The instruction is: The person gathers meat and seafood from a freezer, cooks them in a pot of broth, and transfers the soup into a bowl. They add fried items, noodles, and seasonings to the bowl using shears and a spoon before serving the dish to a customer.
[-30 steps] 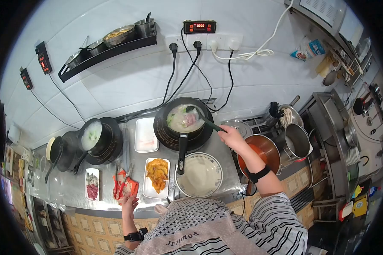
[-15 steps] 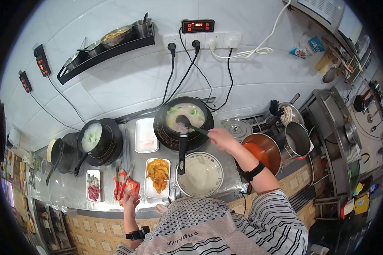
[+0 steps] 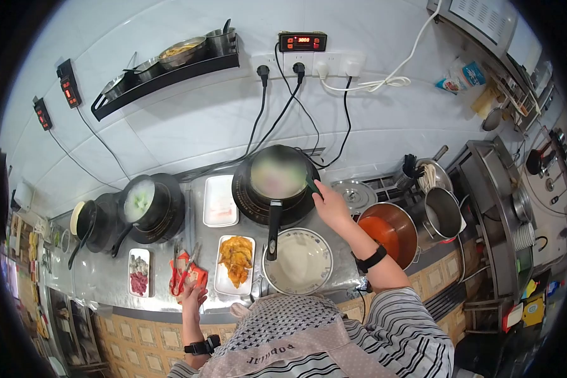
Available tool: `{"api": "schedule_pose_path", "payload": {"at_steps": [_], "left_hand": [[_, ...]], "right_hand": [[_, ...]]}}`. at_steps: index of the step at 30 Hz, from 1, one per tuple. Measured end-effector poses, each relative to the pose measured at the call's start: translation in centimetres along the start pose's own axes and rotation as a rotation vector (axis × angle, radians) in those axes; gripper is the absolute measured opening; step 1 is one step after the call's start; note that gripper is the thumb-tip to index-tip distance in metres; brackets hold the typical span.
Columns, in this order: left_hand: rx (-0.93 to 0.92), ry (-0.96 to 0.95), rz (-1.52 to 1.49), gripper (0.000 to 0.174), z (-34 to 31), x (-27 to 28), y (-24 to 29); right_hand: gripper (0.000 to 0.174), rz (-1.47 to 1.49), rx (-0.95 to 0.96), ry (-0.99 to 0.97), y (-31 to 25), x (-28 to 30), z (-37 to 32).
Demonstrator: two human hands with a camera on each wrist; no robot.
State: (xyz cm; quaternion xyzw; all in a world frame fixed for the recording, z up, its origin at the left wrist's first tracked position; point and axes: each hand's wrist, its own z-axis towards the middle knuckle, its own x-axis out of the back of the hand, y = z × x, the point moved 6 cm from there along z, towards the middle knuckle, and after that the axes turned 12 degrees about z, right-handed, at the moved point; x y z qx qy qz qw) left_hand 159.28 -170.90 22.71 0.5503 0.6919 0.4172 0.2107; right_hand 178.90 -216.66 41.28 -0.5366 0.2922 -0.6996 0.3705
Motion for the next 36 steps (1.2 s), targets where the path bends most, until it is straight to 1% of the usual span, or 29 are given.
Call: {"api": "schedule_pose_path", "payload": {"at_steps": [1, 4, 7, 8, 9, 11, 12, 15, 16, 19, 21, 22, 25, 28, 31, 34, 36], "left_hand": [[-0.003, 0.003, 0.006, 0.034, 0.0, 0.0, 0.0], [0.009, 0.007, 0.016, 0.035, -0.1, 0.2, 0.0], [0.024, -0.003, 0.013, 0.034, 0.5, 0.2, -1.0], [0.021, -0.006, 0.005, 0.034, 0.6, 0.1, -1.0], [0.017, -0.008, -0.004, 0.034, 0.6, -0.1, -1.0], [0.006, -0.012, -0.01, 0.034, 0.5, -0.3, -0.8], [-0.003, -0.013, -0.009, 0.034, 0.5, -0.3, -0.7], [-0.002, -0.005, 0.003, 0.034, 0.0, -0.2, -0.4], [0.0, -0.005, 0.011, 0.034, -0.1, -0.1, -0.3], [0.011, -0.001, 0.015, 0.034, 0.2, 0.4, -1.2], [0.013, 0.0, 0.014, 0.034, 0.1, 0.3, -1.0], [0.014, 0.001, 0.013, 0.034, 0.1, 0.2, -0.9], [0.003, -0.019, -0.016, 0.034, 0.2, -0.3, -0.6], [0.001, -0.024, 0.006, 0.034, 0.5, -0.7, -0.4], [0.004, -0.021, -0.003, 0.035, 0.4, -0.5, -0.4], [0.009, -0.009, 0.004, 0.035, 0.0, 0.1, -0.7], [0.024, -0.007, 0.002, 0.035, 0.0, 0.4, -1.4]], "right_hand": [[0.037, -0.086, 0.012, -0.003, -1.5, 0.4, -0.4], [0.035, -0.222, 0.008, -0.101, -4.3, 0.8, -1.4], [0.035, -0.167, -0.027, -0.241, -3.0, -1.0, -1.8], [0.032, -0.064, 0.157, -0.177, -2.3, -1.9, -1.5], [0.029, 0.257, -0.166, -0.206, 1.3, -2.1, -1.3], [0.025, 0.895, -0.812, -0.249, 2.9, -3.0, -1.9], [0.019, 1.015, -0.866, -0.16, 2.5, -2.6, -2.0], [0.021, 1.087, -0.835, -0.1, 2.2, -1.9, -1.8], [0.028, 1.068, -0.786, -0.107, 1.7, -1.7, -1.6], [0.035, 0.75, -0.568, -0.109, 2.1, -1.7, -0.2], [0.036, 0.272, 0.035, 0.029, 2.8, -2.1, 1.4], [0.037, 0.024, 0.33, 0.095, 0.5, -2.2, 1.2], [0.039, -0.232, 0.207, -0.054, -0.5, -2.9, 1.2], [0.041, -0.484, 0.131, -0.18, 0.3, -3.6, 1.5], [0.043, -0.592, -0.011, -0.244, 0.0, -2.4, 1.0], [0.045, -0.557, -0.02, -0.308, -0.5, -0.5, 0.2], [0.044, -0.482, -0.025, -0.327, -1.2, 0.9, -0.5]]}}
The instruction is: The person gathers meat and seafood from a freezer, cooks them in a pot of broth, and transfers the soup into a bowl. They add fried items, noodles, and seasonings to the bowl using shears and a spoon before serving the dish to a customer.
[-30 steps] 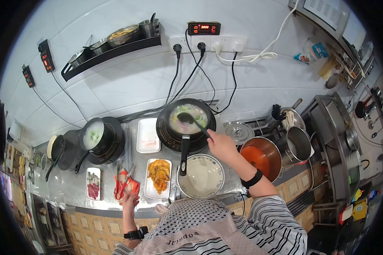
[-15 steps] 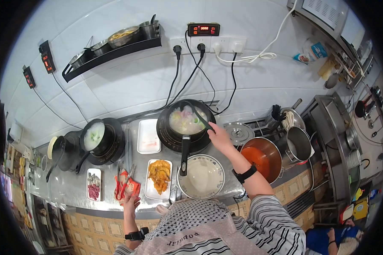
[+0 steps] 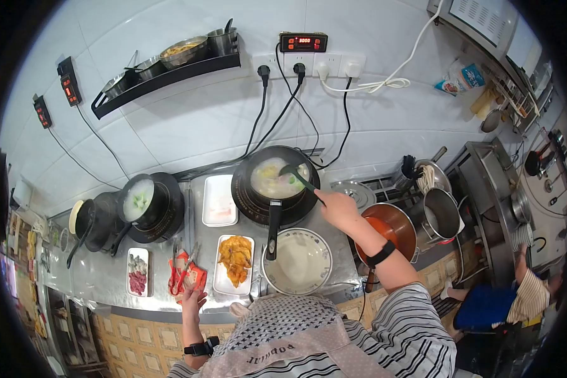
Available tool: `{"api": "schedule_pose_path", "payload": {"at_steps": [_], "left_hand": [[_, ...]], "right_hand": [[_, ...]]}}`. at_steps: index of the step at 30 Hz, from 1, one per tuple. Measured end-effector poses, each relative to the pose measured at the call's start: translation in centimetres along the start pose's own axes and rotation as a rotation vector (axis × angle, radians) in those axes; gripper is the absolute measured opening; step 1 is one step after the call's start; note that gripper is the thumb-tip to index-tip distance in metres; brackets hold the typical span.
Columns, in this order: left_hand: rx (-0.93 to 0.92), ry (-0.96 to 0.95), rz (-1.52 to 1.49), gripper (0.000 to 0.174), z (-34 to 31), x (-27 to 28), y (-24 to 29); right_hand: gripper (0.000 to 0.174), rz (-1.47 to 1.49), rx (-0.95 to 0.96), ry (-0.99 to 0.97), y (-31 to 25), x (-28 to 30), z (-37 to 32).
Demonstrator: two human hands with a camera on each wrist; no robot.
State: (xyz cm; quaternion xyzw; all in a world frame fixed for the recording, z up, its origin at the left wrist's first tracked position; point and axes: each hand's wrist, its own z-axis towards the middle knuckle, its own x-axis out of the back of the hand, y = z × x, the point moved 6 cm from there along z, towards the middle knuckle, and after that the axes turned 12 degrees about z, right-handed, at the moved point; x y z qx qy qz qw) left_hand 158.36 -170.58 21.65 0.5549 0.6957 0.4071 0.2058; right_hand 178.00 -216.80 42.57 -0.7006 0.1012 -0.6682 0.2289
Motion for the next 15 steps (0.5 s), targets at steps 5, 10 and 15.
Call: {"api": "schedule_pose_path", "payload": {"at_steps": [5, 10, 15], "left_hand": [[-0.002, -0.001, -0.015, 0.033, 0.0, 0.1, -0.4], [-0.012, 0.019, -0.01, 0.03, -0.5, -0.4, 0.1], [-0.002, 0.0, -0.011, 0.029, 0.1, -0.8, 0.0]], "right_hand": [[0.04, 0.328, -0.051, 0.055, -0.3, 3.1, -2.2], [0.039, 0.473, 0.229, 0.403, 1.4, 1.1, -3.1], [0.041, 0.38, 0.173, 0.457, 3.2, -5.2, -3.3]]}}
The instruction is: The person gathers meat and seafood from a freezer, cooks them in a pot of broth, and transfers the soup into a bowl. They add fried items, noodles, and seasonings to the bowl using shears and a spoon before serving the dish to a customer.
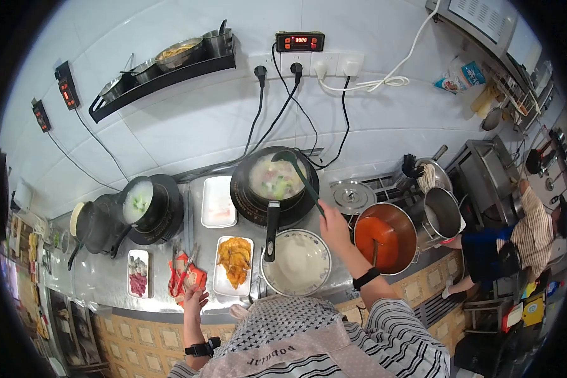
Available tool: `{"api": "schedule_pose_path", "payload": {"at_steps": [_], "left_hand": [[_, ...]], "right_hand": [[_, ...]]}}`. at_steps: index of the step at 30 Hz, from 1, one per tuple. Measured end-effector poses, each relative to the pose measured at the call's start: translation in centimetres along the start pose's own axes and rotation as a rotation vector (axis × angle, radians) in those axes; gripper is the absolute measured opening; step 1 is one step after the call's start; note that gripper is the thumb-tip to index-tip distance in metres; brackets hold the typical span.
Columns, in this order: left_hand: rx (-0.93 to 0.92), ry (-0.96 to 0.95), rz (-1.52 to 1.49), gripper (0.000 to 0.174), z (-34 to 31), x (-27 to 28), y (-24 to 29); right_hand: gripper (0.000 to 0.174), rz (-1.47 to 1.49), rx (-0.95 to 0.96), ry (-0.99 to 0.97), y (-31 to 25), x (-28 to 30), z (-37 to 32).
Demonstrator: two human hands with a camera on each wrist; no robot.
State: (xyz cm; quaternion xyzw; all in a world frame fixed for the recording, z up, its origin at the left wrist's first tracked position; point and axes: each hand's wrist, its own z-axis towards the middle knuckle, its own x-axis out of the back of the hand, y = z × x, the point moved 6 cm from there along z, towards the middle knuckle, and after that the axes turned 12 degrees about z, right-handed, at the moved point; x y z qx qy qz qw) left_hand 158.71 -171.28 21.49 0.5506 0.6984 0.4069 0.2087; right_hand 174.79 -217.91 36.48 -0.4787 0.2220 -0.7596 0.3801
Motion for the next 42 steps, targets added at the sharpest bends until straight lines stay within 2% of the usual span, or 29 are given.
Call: {"api": "schedule_pose_path", "payload": {"at_steps": [2, 3, 9, 12, 27, 33, 42], "left_hand": [[-0.002, -0.002, 0.006, 0.03, -0.1, -0.1, 0.3], [-0.002, -0.005, 0.01, 0.031, -0.1, -0.1, 0.5], [0.008, 0.004, 0.023, 0.033, -0.7, -0.1, 0.7], [-0.001, -0.007, 0.011, 0.033, -0.4, -0.3, 0.3], [-0.007, -0.034, 0.05, 0.03, -0.8, -1.3, 1.1], [-0.007, -0.036, 0.054, 0.028, -0.5, -1.3, 0.8], [0.0, -0.041, 0.054, 0.031, -0.5, -1.3, 0.4]], "right_hand": [[0.043, -0.071, -0.126, -0.053, 0.8, -1.4, -1.0], [0.049, -0.17, -0.13, -0.076, 0.9, -1.9, -1.4], [0.058, -0.343, -0.228, -0.175, 2.4, -4.0, -2.1], [0.058, -0.387, -0.265, -0.238, 1.2, -3.9, -1.8], [0.06, -0.448, -0.266, -0.253, 1.0, -3.8, -1.5], [0.067, -0.453, -0.236, -0.224, 1.5, -4.0, -1.6], [0.062, -0.457, -0.277, -0.266, 0.8, -3.8, -1.4]]}}
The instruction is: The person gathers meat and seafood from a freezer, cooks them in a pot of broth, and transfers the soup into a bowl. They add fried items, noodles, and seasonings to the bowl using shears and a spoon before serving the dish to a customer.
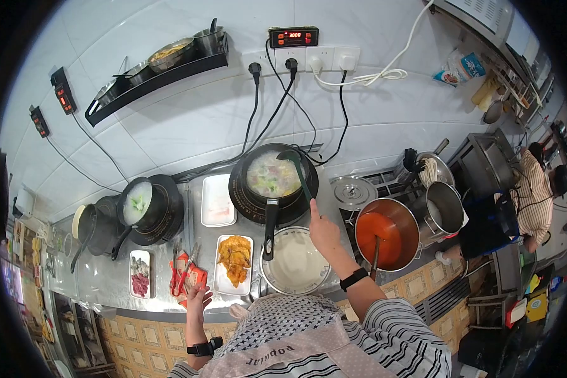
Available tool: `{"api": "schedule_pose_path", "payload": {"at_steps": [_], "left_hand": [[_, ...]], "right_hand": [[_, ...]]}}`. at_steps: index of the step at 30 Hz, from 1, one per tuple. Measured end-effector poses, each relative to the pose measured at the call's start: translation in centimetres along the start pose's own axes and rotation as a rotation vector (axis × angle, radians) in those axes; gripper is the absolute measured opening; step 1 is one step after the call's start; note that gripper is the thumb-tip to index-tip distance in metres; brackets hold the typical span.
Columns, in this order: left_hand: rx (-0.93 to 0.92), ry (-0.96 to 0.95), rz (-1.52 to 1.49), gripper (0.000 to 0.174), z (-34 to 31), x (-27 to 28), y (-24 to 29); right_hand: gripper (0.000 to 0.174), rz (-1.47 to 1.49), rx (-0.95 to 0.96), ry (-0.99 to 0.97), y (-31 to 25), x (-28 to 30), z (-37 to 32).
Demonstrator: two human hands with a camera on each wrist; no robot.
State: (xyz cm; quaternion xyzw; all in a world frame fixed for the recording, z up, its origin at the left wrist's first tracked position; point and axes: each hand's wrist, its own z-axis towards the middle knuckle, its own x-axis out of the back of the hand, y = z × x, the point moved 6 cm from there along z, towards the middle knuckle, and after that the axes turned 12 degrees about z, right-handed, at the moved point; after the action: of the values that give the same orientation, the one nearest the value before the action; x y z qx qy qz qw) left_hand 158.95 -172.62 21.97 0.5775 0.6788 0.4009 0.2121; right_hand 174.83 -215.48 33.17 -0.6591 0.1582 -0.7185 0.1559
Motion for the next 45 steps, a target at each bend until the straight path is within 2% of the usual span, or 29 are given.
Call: {"api": "schedule_pose_path", "payload": {"at_steps": [9, 12, 14, 16, 19, 21, 24, 25, 28, 31, 32, 33, 36, 41, 44, 45], "left_hand": [[-0.007, 0.011, 0.031, 0.034, 0.1, -0.3, 0.0], [-0.027, -0.001, 0.022, 0.035, -0.2, -0.6, 0.8], [-0.041, -0.013, 0.033, 0.036, 0.2, -0.7, 1.0], [-0.031, 0.006, 0.021, 0.036, -0.3, -0.4, 1.7], [-0.05, -0.021, 0.012, 0.037, 0.1, -0.4, 1.2], [-0.037, -0.008, 0.01, 0.036, 0.1, 0.0, 0.6], [-0.03, 0.002, 0.008, 0.035, 0.1, 0.1, 0.5], [-0.021, 0.001, 0.002, 0.037, 0.0, 0.0, 0.5], [-0.013, -0.004, 0.015, 0.041, -0.1, -0.3, 0.8], [-0.031, -0.026, 0.041, 0.04, 0.0, -1.4, 2.1], [-0.057, -0.047, 0.03, 0.039, -0.1, -2.0, 3.1], [-0.082, -0.069, 0.018, 0.038, 0.0, -2.8, 4.2], [-0.166, -0.193, 0.021, 0.038, -0.2, -6.7, 8.6], [-0.27, -0.388, 0.082, 0.043, 0.2, -15.5, 14.0], [-0.193, -0.382, 0.036, 0.047, 0.5, -21.2, 14.9], [-0.13, -0.423, -0.041, 0.044, 0.3, -22.9, 15.4]], "right_hand": [[0.055, 0.145, -0.066, -0.076, -2.7, 1.2, 2.6], [0.052, 0.307, 0.052, -0.011, -2.0, -1.5, 5.7], [0.052, 0.468, 0.098, -0.075, -2.3, -1.7, 6.6], [0.053, 0.596, -0.238, -0.357, -4.9, 1.4, 5.1], [0.05, 0.577, 0.028, -0.285, -3.6, 1.4, 4.5], [0.048, 0.478, 0.131, -0.225, -2.3, 2.5, 3.2], [0.045, 0.604, 0.074, -0.104, -1.7, 6.0, 0.9], [0.045, 0.641, -0.031, -0.103, -2.1, 7.9, 0.1], [0.045, 0.736, 0.195, 0.156, -0.3, 8.8, -0.5], [0.045, 0.81, 0.137, 0.18, 1.1, 7.9, -0.3], [0.045, 0.841, 0.12, 0.187, 1.5, 7.3, -0.1], [0.046, 0.897, 0.022, 0.134, 2.3, 6.2, 0.1], [0.047, 0.853, 0.171, 0.208, 1.4, 5.5, 1.2], [0.041, 0.777, 0.168, 0.151, -0.1, 4.9, 2.8], [0.036, 0.719, 0.223, 0.144, 0.0, 3.5, 3.8], [0.037, 0.736, 0.185, 0.109, 0.3, 3.1, 4.4]]}}
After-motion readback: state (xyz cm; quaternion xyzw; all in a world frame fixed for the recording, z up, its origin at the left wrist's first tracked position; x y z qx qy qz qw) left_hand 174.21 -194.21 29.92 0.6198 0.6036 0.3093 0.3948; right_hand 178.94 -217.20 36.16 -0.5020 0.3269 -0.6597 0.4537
